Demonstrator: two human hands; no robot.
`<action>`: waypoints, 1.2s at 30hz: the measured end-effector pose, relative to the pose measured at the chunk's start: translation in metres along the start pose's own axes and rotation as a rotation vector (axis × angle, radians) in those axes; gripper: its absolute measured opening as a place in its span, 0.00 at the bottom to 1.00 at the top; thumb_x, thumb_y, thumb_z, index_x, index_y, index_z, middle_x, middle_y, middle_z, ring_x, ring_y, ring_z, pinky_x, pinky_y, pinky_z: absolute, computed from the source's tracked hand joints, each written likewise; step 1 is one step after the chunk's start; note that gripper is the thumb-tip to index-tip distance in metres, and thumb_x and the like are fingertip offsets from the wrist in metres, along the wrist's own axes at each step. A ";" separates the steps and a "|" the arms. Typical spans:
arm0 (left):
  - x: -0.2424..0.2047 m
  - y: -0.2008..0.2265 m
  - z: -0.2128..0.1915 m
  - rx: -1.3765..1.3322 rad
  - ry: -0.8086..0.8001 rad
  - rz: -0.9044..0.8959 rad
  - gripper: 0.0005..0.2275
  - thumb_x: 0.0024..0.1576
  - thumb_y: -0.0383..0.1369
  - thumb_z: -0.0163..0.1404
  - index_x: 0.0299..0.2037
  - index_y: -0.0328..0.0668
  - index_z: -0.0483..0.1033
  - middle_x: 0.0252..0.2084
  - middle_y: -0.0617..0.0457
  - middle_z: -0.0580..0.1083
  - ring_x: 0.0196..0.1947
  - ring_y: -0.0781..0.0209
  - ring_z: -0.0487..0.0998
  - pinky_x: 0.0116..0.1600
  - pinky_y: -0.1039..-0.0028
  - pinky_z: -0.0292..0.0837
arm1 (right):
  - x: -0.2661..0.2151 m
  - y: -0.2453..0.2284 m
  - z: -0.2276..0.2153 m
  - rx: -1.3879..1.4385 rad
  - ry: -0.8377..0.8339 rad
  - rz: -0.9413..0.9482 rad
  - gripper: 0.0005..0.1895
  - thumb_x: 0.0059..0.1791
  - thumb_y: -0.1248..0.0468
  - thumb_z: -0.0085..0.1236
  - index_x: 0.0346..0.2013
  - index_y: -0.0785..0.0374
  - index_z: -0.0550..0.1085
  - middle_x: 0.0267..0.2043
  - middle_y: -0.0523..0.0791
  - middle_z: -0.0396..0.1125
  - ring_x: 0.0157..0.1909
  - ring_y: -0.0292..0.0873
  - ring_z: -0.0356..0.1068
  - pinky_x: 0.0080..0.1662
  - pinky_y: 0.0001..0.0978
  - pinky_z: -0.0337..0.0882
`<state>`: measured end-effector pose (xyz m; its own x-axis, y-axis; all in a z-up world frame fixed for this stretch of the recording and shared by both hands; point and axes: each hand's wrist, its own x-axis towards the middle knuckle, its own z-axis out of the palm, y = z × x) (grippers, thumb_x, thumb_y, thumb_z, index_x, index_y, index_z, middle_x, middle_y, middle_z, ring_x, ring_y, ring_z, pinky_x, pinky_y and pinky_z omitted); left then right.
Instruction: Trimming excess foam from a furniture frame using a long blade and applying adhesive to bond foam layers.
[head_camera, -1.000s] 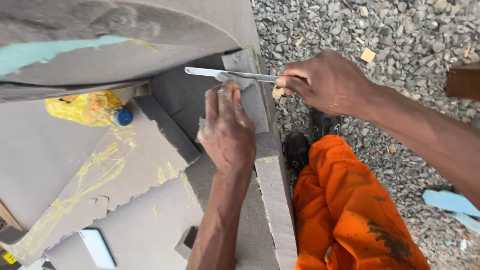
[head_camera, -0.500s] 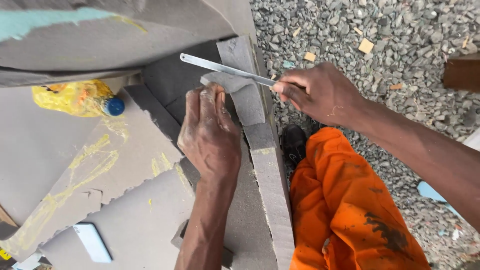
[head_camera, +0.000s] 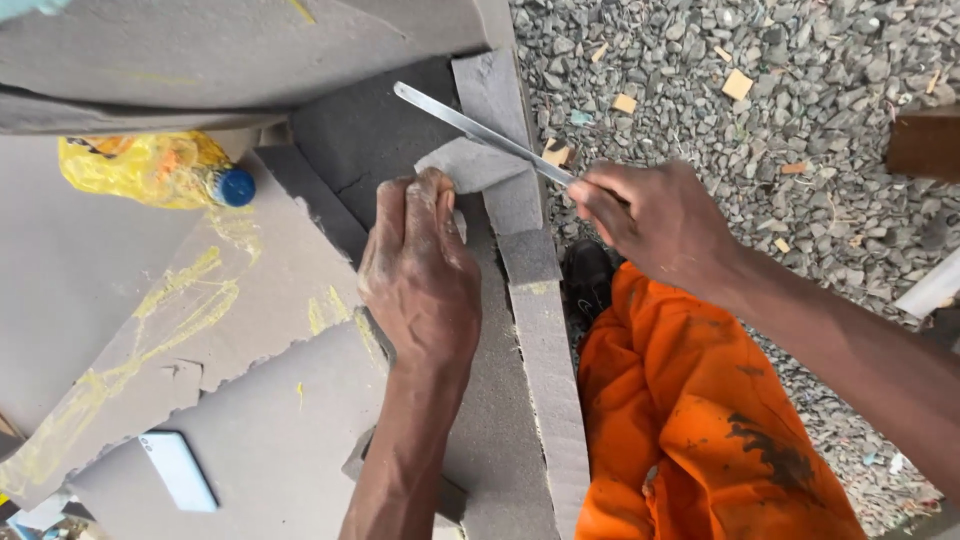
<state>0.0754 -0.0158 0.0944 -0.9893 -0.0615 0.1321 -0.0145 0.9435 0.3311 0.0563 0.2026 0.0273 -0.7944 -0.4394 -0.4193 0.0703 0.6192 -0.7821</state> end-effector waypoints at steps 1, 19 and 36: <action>-0.001 -0.001 -0.002 -0.007 -0.013 -0.004 0.07 0.70 0.28 0.43 0.46 0.36 0.75 0.40 0.50 0.70 0.31 0.51 0.74 0.35 0.62 0.72 | -0.016 0.007 0.000 -0.035 -0.025 0.051 0.13 0.60 0.61 0.48 0.42 0.63 0.79 0.17 0.47 0.72 0.07 0.34 0.63 0.08 0.22 0.60; 0.005 -0.019 -0.022 0.011 -0.015 0.003 0.10 0.72 0.31 0.41 0.48 0.39 0.76 0.43 0.49 0.73 0.36 0.46 0.77 0.39 0.60 0.72 | -0.073 -0.007 0.023 0.146 -0.058 0.281 0.21 0.56 0.53 0.42 0.28 0.57 0.79 0.13 0.38 0.73 0.11 0.34 0.72 0.18 0.23 0.74; 0.001 -0.029 -0.034 0.016 -0.046 -0.047 0.10 0.72 0.31 0.41 0.48 0.36 0.76 0.42 0.49 0.72 0.32 0.54 0.76 0.31 0.64 0.73 | -0.057 -0.034 0.030 0.386 -0.084 0.428 0.22 0.55 0.50 0.46 0.27 0.59 0.78 0.13 0.40 0.70 0.13 0.35 0.69 0.22 0.23 0.73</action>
<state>0.0798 -0.0540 0.1170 -0.9931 -0.0916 0.0735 -0.0634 0.9451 0.3206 0.1172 0.1863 0.0639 -0.5977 -0.2623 -0.7576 0.6017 0.4777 -0.6401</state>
